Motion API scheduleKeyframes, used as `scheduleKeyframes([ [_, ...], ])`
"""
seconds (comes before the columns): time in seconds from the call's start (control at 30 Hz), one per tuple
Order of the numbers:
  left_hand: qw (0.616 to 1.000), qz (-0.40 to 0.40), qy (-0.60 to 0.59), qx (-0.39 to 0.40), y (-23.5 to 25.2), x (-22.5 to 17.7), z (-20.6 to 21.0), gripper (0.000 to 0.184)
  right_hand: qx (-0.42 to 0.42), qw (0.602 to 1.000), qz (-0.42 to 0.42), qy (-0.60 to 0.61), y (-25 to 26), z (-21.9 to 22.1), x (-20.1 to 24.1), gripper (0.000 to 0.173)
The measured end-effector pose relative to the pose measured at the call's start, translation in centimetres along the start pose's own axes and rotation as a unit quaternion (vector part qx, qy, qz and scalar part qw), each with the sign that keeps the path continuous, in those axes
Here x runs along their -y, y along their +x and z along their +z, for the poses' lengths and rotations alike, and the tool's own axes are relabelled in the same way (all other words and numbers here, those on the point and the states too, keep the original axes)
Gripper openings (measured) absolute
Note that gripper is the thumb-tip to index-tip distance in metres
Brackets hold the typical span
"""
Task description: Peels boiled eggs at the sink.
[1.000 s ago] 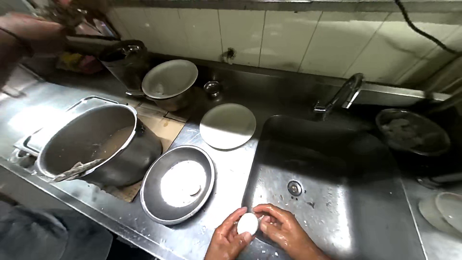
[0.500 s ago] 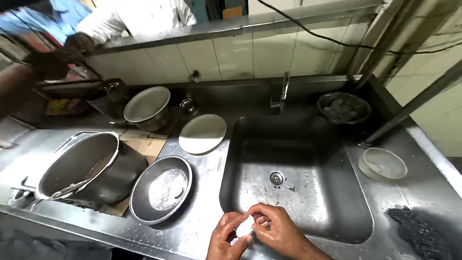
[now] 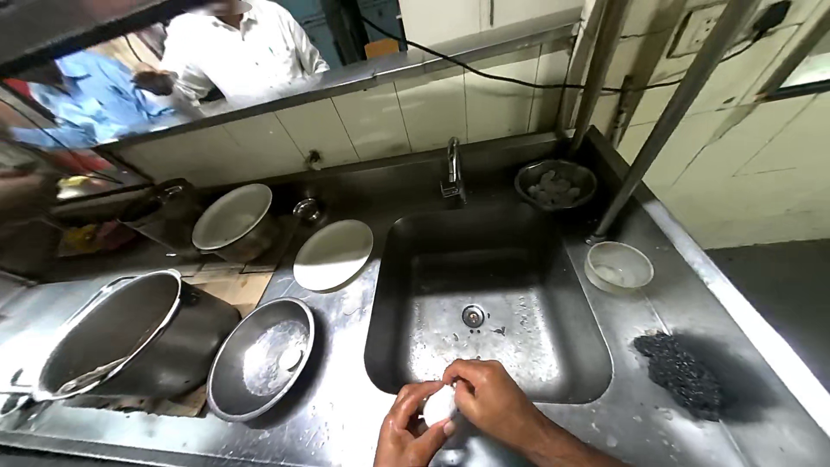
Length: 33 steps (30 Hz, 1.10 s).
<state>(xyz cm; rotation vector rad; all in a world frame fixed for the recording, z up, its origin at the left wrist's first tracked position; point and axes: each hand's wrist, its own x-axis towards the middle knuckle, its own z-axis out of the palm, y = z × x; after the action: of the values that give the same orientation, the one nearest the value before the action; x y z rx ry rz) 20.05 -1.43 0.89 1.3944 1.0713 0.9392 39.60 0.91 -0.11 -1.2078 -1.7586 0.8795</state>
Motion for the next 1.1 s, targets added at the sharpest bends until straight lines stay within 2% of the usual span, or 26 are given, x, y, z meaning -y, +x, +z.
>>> scheduleKeyframes([
  [0.1,0.997,-0.025,-0.078,0.007,0.5,0.1,0.4,0.050,0.066,0.973,0.124,0.185,0.0,-1.5,-0.8,0.024],
  [0.17,0.994,-0.026,-0.103,0.008,0.7,0.2,0.6,0.050,0.108,0.950,0.158,0.248,-0.1,-2.0,-1.3,0.028],
  [0.27,0.995,-0.025,-0.096,0.000,1.0,0.2,0.8,0.050,0.120,0.942,0.179,0.258,-0.3,-1.9,-1.3,0.029],
  [0.57,0.999,0.001,0.038,-0.018,2.0,0.6,1.5,0.047,0.087,0.959,0.168,0.211,0.7,-1.3,-2.4,0.024],
  [0.8,0.998,-0.012,0.061,-0.030,2.7,1.0,2.0,0.046,0.079,0.964,0.182,0.174,1.3,-0.9,-3.3,0.024],
  [0.97,0.997,-0.056,-0.054,0.000,3.1,1.6,1.7,0.051,0.088,0.945,0.222,0.224,1.7,-1.3,-4.1,0.016],
  [1.1,0.986,-0.087,-0.142,0.007,3.2,2.3,1.2,0.057,0.120,0.909,0.215,0.336,1.4,-1.7,-5.1,0.025],
])
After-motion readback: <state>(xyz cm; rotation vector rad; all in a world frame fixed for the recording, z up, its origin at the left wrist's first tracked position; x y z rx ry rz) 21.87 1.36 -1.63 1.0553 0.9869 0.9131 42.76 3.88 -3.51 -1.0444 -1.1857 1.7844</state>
